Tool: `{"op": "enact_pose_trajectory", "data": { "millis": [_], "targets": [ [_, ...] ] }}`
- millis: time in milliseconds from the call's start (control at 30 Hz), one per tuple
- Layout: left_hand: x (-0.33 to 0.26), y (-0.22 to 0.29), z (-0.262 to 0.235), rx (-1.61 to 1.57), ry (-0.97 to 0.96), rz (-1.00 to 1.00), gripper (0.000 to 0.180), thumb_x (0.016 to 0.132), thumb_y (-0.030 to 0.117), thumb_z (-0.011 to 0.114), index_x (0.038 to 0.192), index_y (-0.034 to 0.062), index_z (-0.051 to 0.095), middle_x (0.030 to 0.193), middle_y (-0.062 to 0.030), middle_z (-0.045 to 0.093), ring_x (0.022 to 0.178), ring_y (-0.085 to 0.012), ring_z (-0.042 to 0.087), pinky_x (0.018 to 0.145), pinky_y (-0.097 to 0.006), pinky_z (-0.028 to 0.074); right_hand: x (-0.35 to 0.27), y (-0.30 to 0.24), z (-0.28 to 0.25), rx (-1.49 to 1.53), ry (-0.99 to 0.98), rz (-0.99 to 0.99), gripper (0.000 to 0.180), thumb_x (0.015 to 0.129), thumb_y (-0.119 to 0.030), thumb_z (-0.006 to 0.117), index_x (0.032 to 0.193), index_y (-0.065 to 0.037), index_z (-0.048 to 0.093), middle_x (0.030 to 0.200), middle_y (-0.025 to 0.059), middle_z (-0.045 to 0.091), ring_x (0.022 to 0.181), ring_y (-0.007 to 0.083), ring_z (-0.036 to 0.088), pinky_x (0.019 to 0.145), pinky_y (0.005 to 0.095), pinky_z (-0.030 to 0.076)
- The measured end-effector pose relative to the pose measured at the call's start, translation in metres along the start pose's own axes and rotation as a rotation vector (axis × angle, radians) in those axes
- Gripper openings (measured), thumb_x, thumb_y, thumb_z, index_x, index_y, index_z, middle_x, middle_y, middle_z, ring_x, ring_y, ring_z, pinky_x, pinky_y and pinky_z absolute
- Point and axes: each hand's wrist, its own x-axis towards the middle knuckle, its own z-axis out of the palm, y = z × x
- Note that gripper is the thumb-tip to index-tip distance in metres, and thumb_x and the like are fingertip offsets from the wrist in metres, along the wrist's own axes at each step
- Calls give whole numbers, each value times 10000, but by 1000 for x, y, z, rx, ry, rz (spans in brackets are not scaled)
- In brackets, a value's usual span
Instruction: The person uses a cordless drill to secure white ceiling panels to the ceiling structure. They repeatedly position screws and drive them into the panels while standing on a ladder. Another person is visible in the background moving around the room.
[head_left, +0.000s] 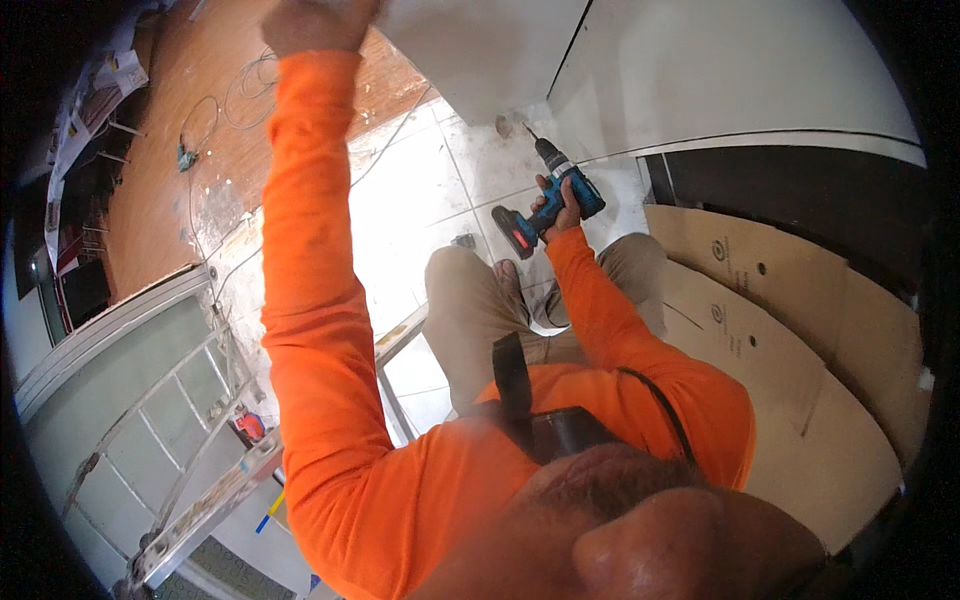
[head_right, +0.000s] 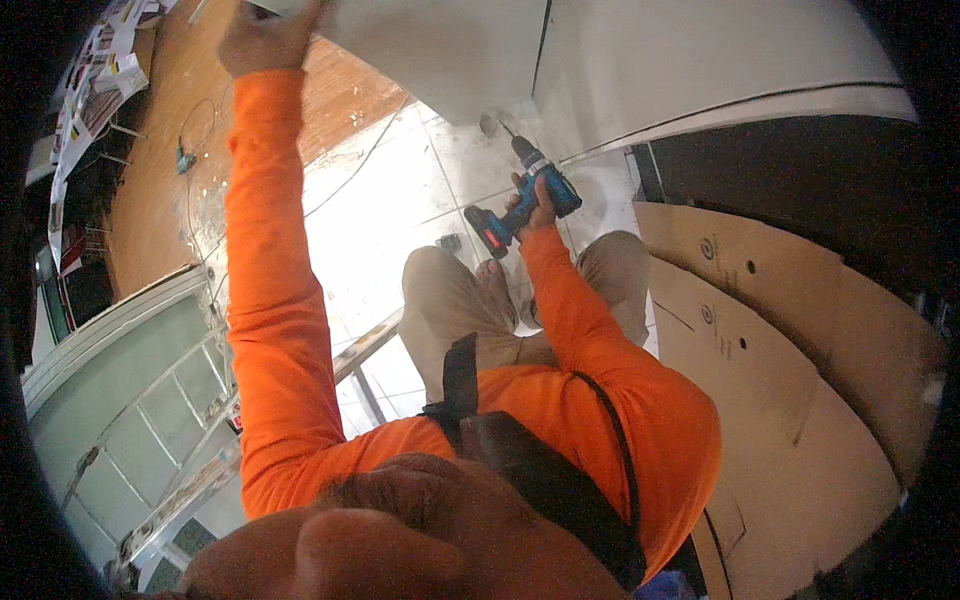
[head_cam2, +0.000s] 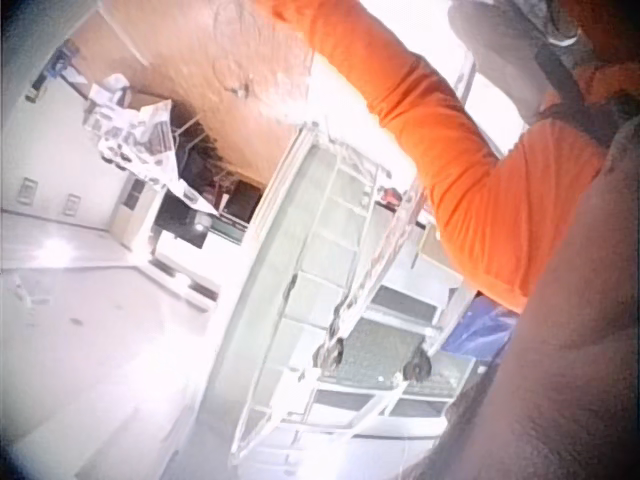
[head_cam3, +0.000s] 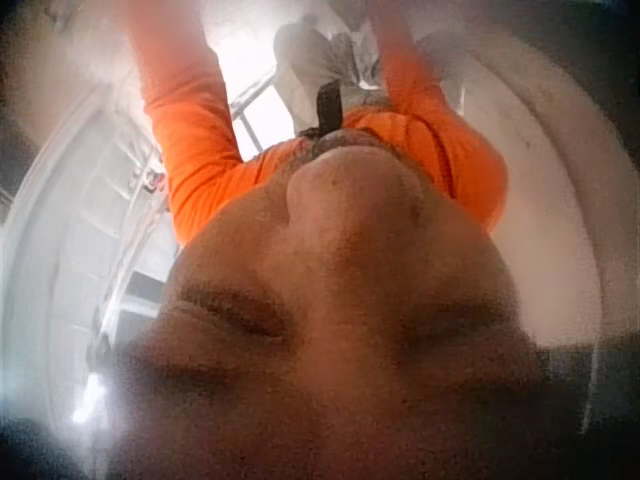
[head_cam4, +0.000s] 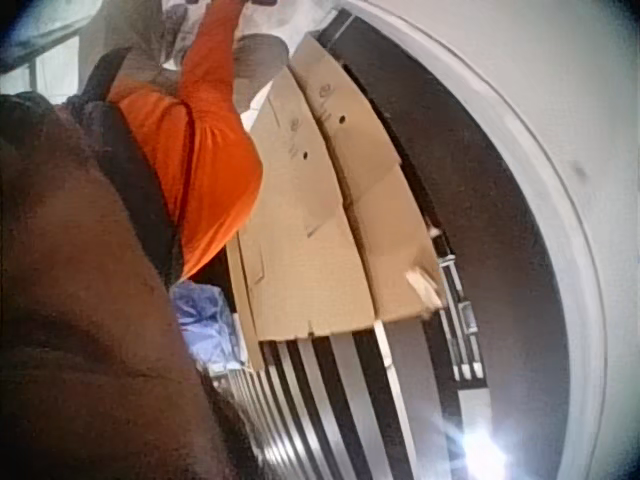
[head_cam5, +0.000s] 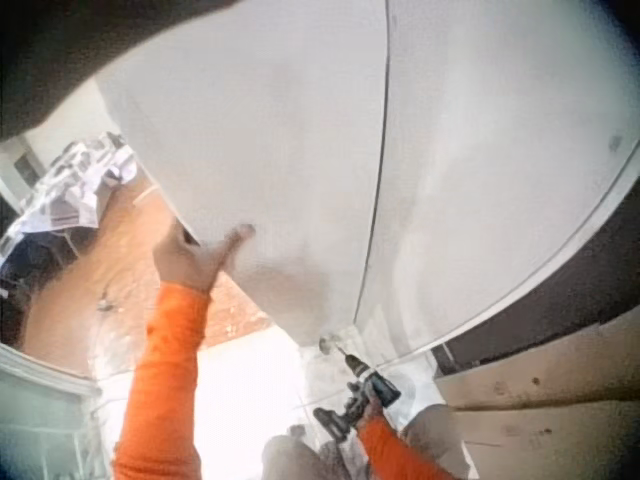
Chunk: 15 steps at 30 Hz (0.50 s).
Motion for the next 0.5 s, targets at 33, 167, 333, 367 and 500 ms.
{"op": "enact_pose_trajectory", "data": {
  "millis": [33,167,333,367,500],
  "targets": [
    [0,-13,14,-52,102,59,607,630,451,862,948,-30,672,856,-133,714,746,-186,682,699,-329,540,21,8,-12,34,40,-22,510,851,-473,656,1144,-80,513,1068,92,641,594,168,575,583,336,513],
    [0,-40,36,-347,161,140,646,687,516,804,965,-52,674,909,-173,708,877,-238,682,776,-300,521,108,32,-63,145,14,-46,501,853,-510,632,1045,-55,546,988,88,640,604,178,577,586,346,516],
    [-1,-44,24,14,66,-15,886,652,739,683,955,-93,671,894,-197,691,839,-231,646,777,-339,497,188,42,-90,250,24,-138,518,847,-528,626,1001,-41,540,968,85,630,607,182,566,583,335,504],
    [6,-57,9,-117,-77,48,893,645,742,687,967,-91,672,899,-194,689,839,-225,639,779,-340,494,202,40,-98,280,23,-153,514,847,-529,626,996,-45,540,965,87,630,606,181,564,585,333,502],
    [-4,-63,52,-204,199,55,886,654,733,686,976,-92,669,906,-192,687,842,-222,636,780,-334,493,220,46,-104,269,131,-130,505,846,-536,622,996,-60,545,922,81,640,604,177,564,596,327,498]
  ]
}}
